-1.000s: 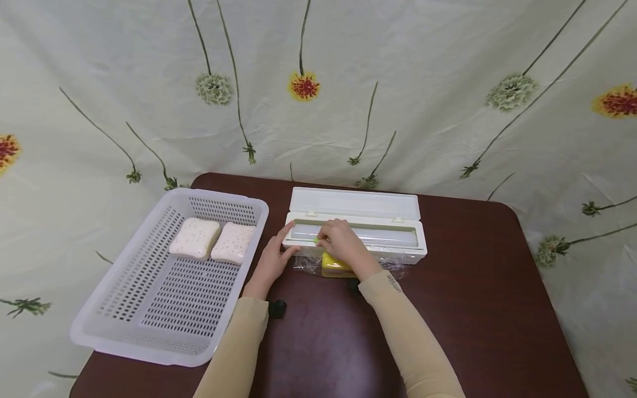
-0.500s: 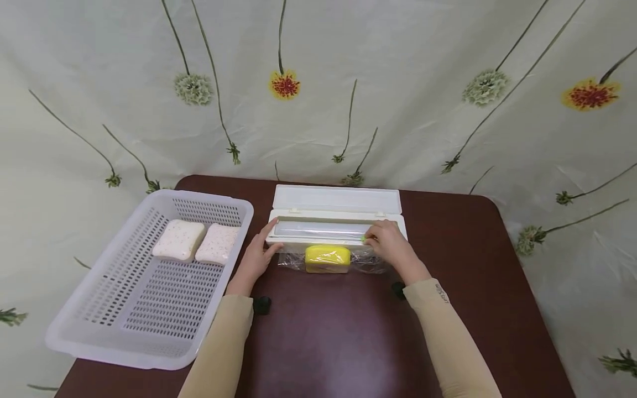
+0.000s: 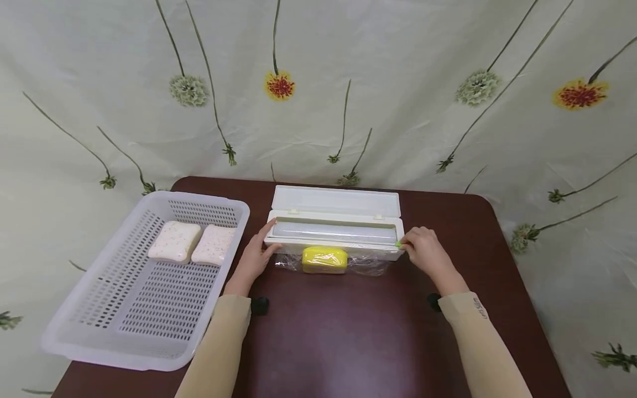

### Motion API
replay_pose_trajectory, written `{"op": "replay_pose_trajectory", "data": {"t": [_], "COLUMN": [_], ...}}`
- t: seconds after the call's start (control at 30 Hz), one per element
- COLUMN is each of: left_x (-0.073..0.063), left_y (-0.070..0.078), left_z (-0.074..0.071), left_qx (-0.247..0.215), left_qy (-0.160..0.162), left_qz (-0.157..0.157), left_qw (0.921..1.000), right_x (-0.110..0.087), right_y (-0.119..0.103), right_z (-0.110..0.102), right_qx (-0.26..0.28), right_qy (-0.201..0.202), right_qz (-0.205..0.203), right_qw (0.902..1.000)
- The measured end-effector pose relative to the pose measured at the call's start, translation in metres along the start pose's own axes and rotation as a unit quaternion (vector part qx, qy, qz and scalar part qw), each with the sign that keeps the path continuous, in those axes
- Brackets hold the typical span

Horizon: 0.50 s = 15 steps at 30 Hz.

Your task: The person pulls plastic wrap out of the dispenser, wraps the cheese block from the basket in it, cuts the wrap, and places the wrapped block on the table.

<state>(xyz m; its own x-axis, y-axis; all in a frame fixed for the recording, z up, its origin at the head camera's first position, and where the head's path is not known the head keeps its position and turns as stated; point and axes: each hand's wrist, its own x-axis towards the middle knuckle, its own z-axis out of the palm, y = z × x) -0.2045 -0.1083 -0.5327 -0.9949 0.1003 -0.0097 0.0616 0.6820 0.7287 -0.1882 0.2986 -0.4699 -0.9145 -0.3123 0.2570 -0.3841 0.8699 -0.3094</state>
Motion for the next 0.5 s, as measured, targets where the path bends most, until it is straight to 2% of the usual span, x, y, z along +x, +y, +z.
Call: {"op": "replay_pose_trajectory", "data": {"t": [0.13,0.23,0.4,0.5], "left_x": [0.000,-0.001,-0.007,-0.013], "left_y": [0.002,0.004,0.009,0.015], "left_z": [-0.007,-0.009,-0.006,-0.001], "left_qx": [0.012,0.017,-0.003,-0.017], "left_qy": [-0.003,-0.013,-0.002,0.020], "left_qz": [-0.002,-0.003,-0.014,-0.036], "left_qw": [0.9999,0.9998,0.9999,0.9990], "right_x": [-0.001,-0.003,-0.013,-0.022], "right_y": [0.000,-0.002,-0.009,-0.018], "right_z": [0.000,0.004,0.013,0.022], "right_qx": [0.005,0.013,0.040,0.072], "right_qy": [0.007,0.030,0.063,0.109], "right_qz": [-0.009,0.014,0.095,0.161], "right_qw": [0.9999,0.9994,0.9927,0.9784]}}
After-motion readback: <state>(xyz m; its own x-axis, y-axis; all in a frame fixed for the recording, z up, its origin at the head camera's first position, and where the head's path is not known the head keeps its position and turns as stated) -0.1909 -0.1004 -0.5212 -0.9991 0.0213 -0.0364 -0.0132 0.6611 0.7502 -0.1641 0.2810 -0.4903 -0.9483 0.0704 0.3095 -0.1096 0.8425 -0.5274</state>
